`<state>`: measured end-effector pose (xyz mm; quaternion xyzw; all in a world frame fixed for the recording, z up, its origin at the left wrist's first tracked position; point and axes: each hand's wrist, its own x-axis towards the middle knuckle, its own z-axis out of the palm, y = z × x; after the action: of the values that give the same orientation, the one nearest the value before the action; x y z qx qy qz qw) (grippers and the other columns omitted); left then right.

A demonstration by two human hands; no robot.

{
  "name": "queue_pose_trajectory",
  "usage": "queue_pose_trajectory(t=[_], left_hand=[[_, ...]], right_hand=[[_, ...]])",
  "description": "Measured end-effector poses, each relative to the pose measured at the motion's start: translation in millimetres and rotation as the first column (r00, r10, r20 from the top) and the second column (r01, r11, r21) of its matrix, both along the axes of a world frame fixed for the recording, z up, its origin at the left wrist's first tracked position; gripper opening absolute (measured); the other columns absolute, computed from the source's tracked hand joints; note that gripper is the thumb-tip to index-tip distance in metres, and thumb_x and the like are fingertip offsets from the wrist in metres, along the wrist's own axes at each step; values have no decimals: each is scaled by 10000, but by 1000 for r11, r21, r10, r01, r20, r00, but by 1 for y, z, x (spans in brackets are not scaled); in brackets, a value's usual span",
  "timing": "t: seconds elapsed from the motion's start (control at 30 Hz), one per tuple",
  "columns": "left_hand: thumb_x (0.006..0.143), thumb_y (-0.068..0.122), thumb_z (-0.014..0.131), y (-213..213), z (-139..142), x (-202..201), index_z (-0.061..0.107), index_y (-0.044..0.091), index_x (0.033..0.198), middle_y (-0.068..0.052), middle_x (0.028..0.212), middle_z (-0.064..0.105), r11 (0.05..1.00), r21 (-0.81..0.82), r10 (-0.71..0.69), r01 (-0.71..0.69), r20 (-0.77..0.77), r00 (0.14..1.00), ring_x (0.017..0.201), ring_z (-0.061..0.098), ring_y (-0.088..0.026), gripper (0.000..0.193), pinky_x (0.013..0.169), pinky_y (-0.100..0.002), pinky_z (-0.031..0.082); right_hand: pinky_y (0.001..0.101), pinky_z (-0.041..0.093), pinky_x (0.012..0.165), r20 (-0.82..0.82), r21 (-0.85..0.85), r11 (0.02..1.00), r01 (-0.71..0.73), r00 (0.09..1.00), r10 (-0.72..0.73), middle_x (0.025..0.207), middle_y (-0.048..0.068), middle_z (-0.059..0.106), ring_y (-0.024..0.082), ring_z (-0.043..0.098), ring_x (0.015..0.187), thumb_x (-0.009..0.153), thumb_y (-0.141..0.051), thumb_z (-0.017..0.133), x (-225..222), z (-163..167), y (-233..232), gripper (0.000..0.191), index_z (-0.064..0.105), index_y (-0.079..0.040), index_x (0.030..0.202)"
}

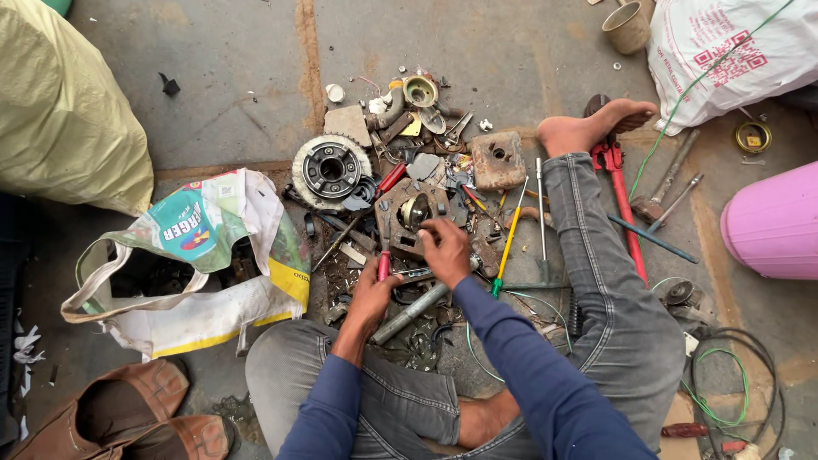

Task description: The person sits on the floor and uses pliers and a hammer to disassemble and adjust a mechanical component, likely a bearing or hub. They repeatedly strike the part with the hammer and use pliers to grip and remove small pieces.

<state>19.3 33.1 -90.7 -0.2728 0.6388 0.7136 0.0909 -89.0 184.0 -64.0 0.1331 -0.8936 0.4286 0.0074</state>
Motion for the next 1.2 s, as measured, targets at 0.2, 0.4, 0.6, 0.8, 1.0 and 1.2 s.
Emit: queue_pose_trajectory(t=[0.2,0.4,0.6,0.8,1.0,1.2], left_hand=[[838,150,750,4,-8,0,563,38,1405,-94,1279,668,999,-46,-8,0,-167,986,1145,608,-180,608,978,-300,469],[803,114,742,10,0,-3,615,47,1295,-71,1037,636,1000,21,-3,4,-54,999,960,573,-181,512,883,-298,465],[803,124,741,17,6,3,609,18,1119,-67,896,557,998,53,-42,43,-13,999,841,502,-184,359,801,-323,437],[790,120,741,16,16,2,611,53,1060,-64,875,566,997,58,-62,60,37,997,819,507,-180,307,789,-312,437],[839,162,730,17,15,2,557,57,1262,-106,988,599,991,0,-136,137,104,985,898,562,-231,468,848,-401,485],[866,179,716,21,12,2,516,33,1395,-115,1114,621,984,1,-180,180,80,980,1018,609,-250,583,946,-465,493]], right_hand=[[469,537,690,-263,99,994,55,964,-27,873,169,683,381,675,779,887,-280,737,7,-3,-17,243,693,-41,890],[521,524,679,-298,166,982,91,954,-38,832,173,673,419,660,760,907,-262,704,10,21,-21,211,697,-60,848],[523,528,682,-207,154,978,140,972,-107,828,177,683,415,669,736,902,-243,689,16,37,-14,207,694,-48,831],[498,531,668,-106,94,972,216,973,-207,830,169,714,387,681,702,895,-248,689,10,42,-12,234,712,-32,808],[480,539,668,-35,83,972,219,976,-217,820,145,724,356,686,696,919,-262,676,9,30,-12,246,717,-38,824],[481,535,717,12,163,972,169,985,-173,865,125,718,326,683,743,951,-270,650,6,30,-12,259,715,-33,870]])
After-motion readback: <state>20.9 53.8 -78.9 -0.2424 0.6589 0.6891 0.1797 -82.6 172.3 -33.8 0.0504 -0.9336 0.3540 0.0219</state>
